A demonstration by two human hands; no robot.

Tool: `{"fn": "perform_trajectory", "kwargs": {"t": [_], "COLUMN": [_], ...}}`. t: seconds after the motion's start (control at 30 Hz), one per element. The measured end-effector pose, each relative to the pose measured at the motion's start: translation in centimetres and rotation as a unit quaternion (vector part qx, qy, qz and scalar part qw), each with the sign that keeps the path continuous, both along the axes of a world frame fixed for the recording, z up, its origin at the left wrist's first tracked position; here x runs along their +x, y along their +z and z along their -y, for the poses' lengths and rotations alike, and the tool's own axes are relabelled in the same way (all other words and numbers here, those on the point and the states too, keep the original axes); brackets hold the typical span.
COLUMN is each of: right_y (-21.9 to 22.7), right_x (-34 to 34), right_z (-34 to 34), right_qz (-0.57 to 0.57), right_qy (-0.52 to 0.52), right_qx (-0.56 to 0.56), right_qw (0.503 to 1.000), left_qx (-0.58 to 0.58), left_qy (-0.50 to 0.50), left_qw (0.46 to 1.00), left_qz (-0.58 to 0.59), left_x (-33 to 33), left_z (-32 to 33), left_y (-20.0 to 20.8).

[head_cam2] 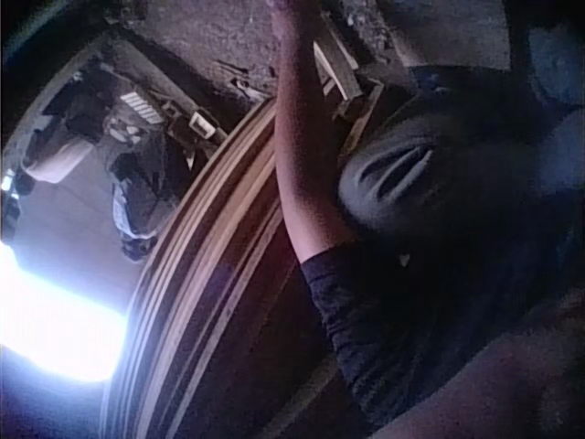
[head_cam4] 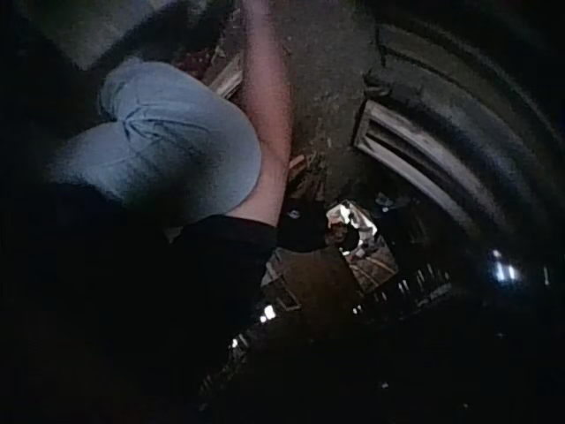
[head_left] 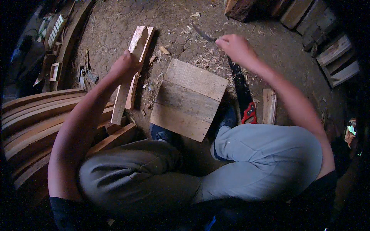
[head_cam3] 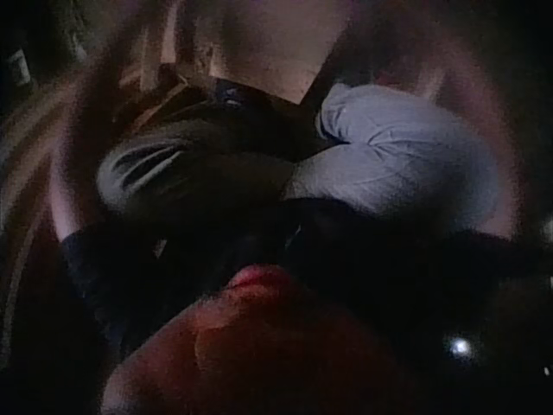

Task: The person sits on the floor and uses a curved knife to shave and shape a thin wooden strip. They repeatedly hold the strip, scrape its surface, and inspect the edges while wood shavings accumulate on the floor.

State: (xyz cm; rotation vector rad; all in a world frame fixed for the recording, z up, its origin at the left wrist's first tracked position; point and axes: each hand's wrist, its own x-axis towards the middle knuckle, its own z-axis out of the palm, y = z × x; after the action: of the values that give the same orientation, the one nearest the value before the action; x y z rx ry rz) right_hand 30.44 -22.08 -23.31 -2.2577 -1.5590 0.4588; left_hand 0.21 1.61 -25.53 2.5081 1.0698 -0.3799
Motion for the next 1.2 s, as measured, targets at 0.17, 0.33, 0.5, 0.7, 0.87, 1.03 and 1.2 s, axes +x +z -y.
{"fn": "perform_trajectory", "kwargs": {"t": [0.17,0.33,0.5,0.7,0.87,1.03,1.2], "right_y": [3.7,1.0,1.7,3.8,2.6,1.5,3.0], "right_x": [-0.1,0.5,4.7,6.1,2.8,5.1,9.5], "right_z": [0.3,1.7,1.9,2.6,3.9,3.6,4.7], "right_qz": [-0.138,-0.200,-0.115,-0.054,-0.206,-0.175,-0.001], "right_qy": [0.093,0.250,0.110,0.069,0.206,0.180,0.031], "right_qx": [-0.138,-0.240,-0.180,-0.075,-0.260,-0.256,-0.150], "right_qw": [0.976,0.917,0.971,0.993,0.920,0.934,0.988], "left_qx": [0.020,0.084,0.058,0.063,0.109,0.198,0.110], "left_qy": [0.016,-0.159,-0.150,-0.038,-0.226,-0.363,-0.194], "left_qw": [1.000,0.983,0.987,0.997,0.966,0.905,0.974], "left_qz": [-0.016,-0.048,-0.009,-0.026,-0.062,-0.099,-0.049], "left_x": [-0.1,-3.1,-1.1,-0.2,-0.4,-1.5,-1.4], "left_z": [-0.4,-6.4,-2.8,-2.4,-2.8,-2.8,-3.5], "left_y": [-0.9,-9.8,-4.5,-4.1,-5.1,-4.0,-4.4]}}
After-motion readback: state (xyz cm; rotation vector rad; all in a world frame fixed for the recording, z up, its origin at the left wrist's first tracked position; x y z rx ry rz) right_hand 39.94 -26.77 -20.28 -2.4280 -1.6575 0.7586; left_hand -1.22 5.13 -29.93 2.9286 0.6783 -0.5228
